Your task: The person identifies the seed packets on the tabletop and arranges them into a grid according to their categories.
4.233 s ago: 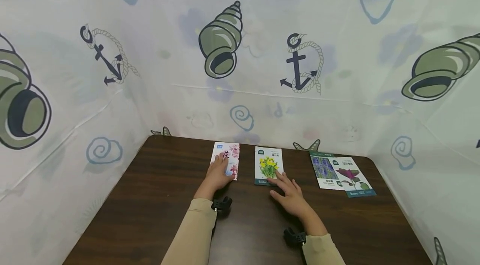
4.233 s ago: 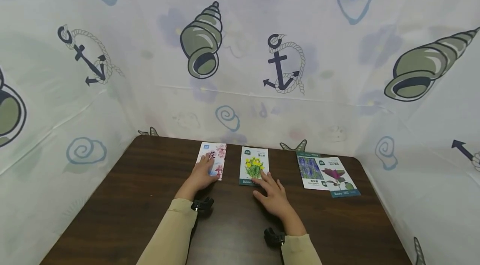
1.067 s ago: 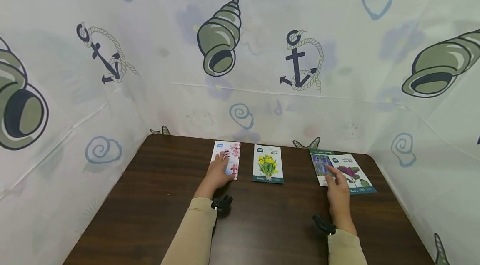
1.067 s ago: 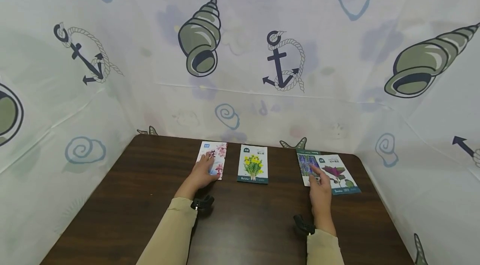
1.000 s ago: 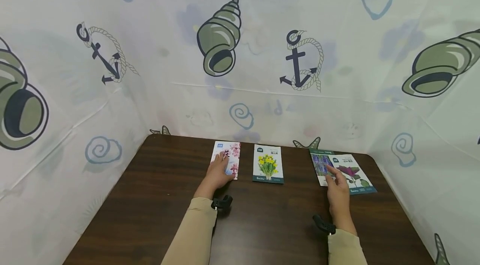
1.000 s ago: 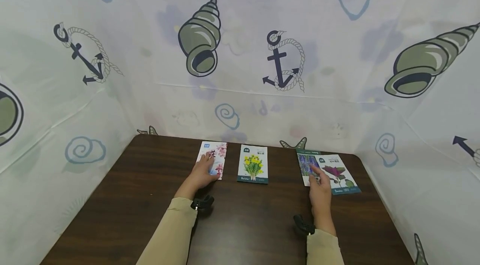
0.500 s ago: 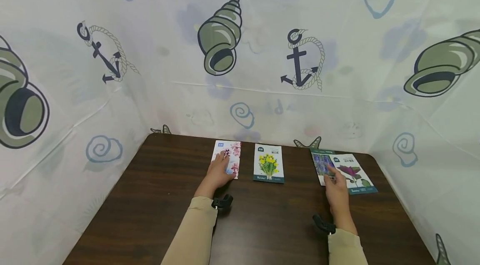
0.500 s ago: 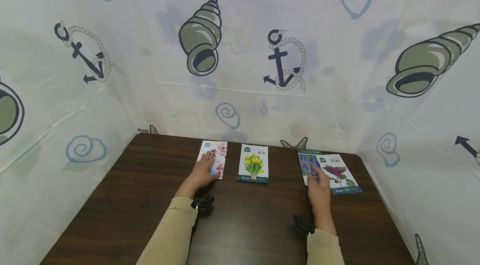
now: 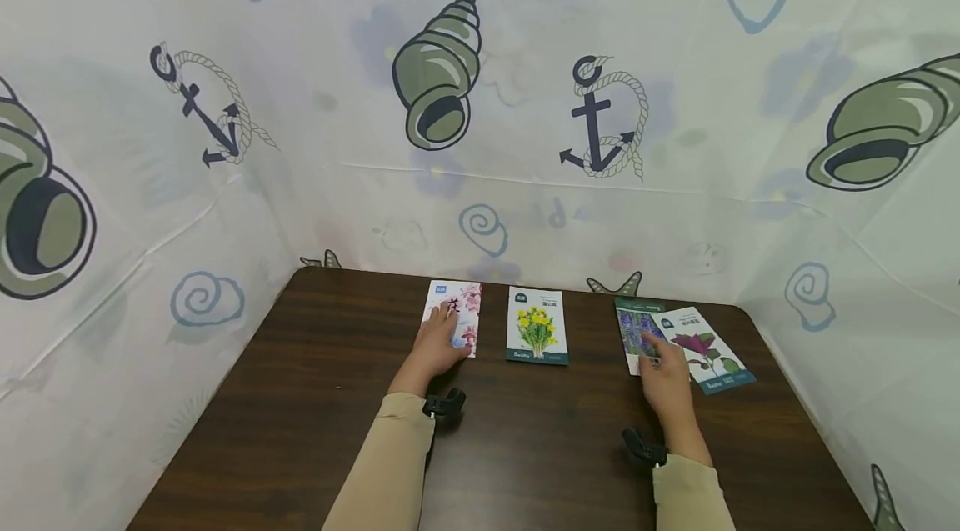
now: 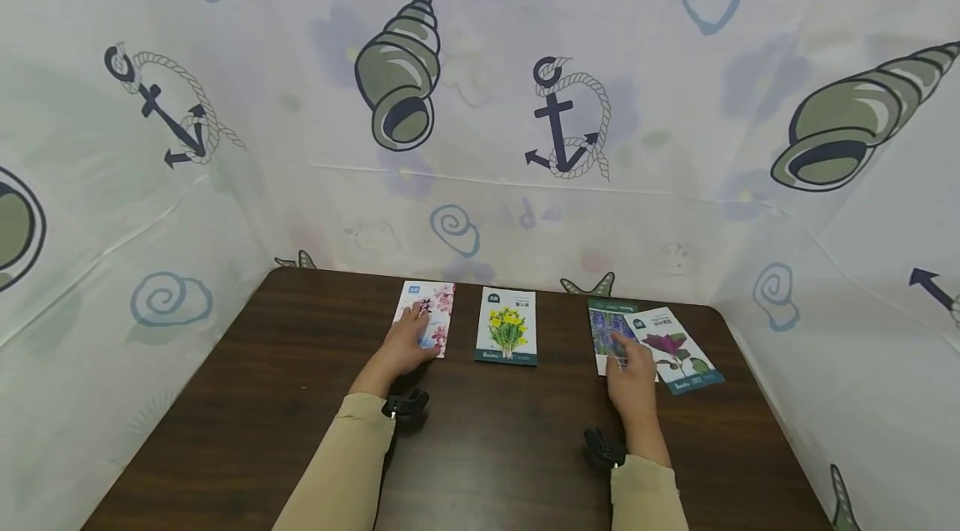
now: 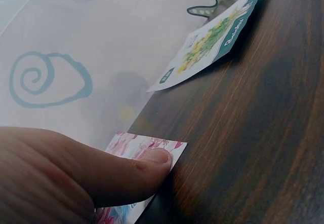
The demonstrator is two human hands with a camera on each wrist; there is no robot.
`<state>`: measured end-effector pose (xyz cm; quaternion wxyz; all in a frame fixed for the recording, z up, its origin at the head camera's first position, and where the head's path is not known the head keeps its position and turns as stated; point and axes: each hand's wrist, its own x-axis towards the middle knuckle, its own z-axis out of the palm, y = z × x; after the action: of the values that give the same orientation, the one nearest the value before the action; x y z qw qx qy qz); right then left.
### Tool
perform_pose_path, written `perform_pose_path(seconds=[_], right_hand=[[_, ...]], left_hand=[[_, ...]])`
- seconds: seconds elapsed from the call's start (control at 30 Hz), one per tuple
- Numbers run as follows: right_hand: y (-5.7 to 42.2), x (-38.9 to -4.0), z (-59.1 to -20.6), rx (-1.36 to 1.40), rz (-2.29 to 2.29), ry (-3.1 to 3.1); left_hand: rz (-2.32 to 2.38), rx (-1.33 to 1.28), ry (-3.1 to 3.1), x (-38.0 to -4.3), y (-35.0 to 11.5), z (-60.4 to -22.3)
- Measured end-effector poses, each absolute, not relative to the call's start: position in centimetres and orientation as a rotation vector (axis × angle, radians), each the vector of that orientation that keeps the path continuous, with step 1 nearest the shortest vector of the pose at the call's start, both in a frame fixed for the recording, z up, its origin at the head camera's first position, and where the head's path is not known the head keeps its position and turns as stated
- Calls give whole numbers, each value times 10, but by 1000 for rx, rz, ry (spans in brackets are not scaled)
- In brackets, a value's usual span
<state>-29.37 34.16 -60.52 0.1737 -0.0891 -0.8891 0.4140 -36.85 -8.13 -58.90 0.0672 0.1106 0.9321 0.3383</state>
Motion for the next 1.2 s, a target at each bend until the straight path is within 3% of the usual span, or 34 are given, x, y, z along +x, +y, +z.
perform_pose_path(seconds=[0.53,1.2], right_hand=[[343,-290,-602,-484,967,-2660],[353,-294,-599,-279,719,-2936]], left_hand=[[1037,362,2823,-372,-87,-593],[1030,369,2840,-372,-82,-596]])
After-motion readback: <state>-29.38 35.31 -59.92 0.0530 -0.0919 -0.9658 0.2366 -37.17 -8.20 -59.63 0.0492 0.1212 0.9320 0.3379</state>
